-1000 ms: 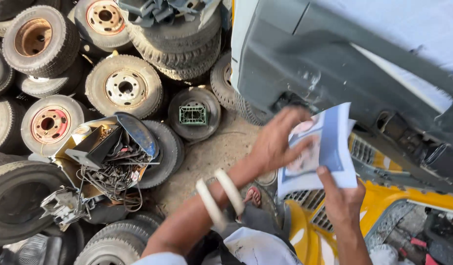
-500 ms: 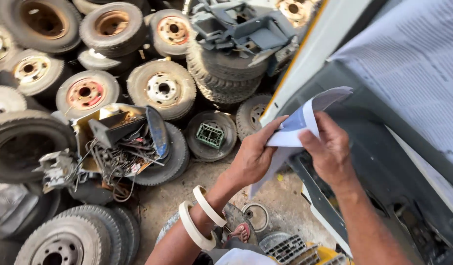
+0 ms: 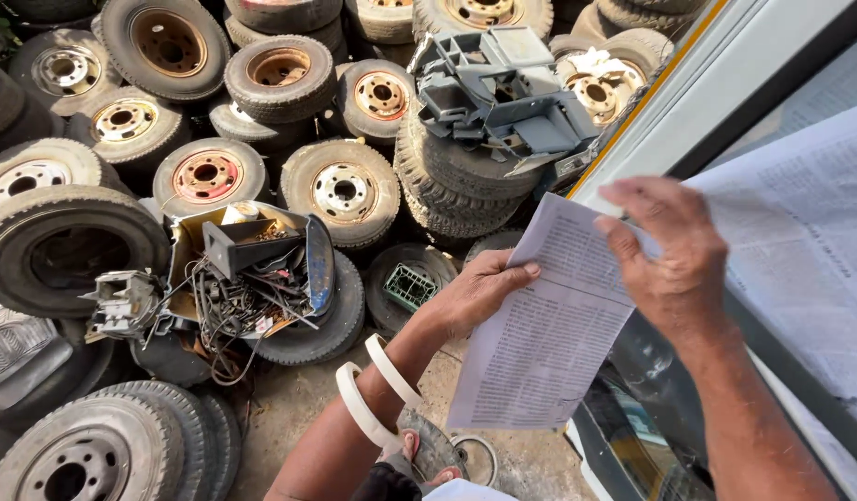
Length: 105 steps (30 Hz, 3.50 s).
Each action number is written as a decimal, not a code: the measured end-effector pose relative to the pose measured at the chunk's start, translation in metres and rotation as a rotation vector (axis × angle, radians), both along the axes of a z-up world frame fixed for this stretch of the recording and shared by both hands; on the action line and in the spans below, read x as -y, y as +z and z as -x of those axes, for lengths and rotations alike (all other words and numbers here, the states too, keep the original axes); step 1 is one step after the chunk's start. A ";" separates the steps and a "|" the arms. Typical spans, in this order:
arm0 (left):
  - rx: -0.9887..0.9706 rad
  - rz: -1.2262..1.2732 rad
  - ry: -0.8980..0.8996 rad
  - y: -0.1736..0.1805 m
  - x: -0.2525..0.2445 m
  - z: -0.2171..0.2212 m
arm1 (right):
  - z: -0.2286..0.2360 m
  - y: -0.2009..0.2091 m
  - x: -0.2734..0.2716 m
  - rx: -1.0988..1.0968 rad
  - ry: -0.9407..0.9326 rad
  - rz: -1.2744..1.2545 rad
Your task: Masking a yellow vehicle with newspaper and tape to prepare for painting or repair.
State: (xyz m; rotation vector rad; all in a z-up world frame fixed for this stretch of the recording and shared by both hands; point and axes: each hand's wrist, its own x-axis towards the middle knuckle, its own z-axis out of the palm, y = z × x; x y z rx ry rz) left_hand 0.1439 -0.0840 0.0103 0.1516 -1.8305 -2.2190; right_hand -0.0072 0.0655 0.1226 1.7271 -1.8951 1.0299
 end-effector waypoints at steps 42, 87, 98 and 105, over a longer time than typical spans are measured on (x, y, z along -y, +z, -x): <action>-0.294 0.191 -0.136 0.123 0.056 0.068 | 0.037 0.097 0.042 -0.168 -0.015 0.046; -0.785 0.866 1.187 0.189 0.161 -0.015 | 0.041 0.131 0.019 0.024 0.109 0.045; -0.903 0.607 1.042 0.184 0.107 0.006 | 0.039 0.131 0.026 0.067 0.240 0.058; -0.838 0.288 1.246 0.162 0.001 0.094 | 0.051 0.127 0.032 0.166 0.279 0.065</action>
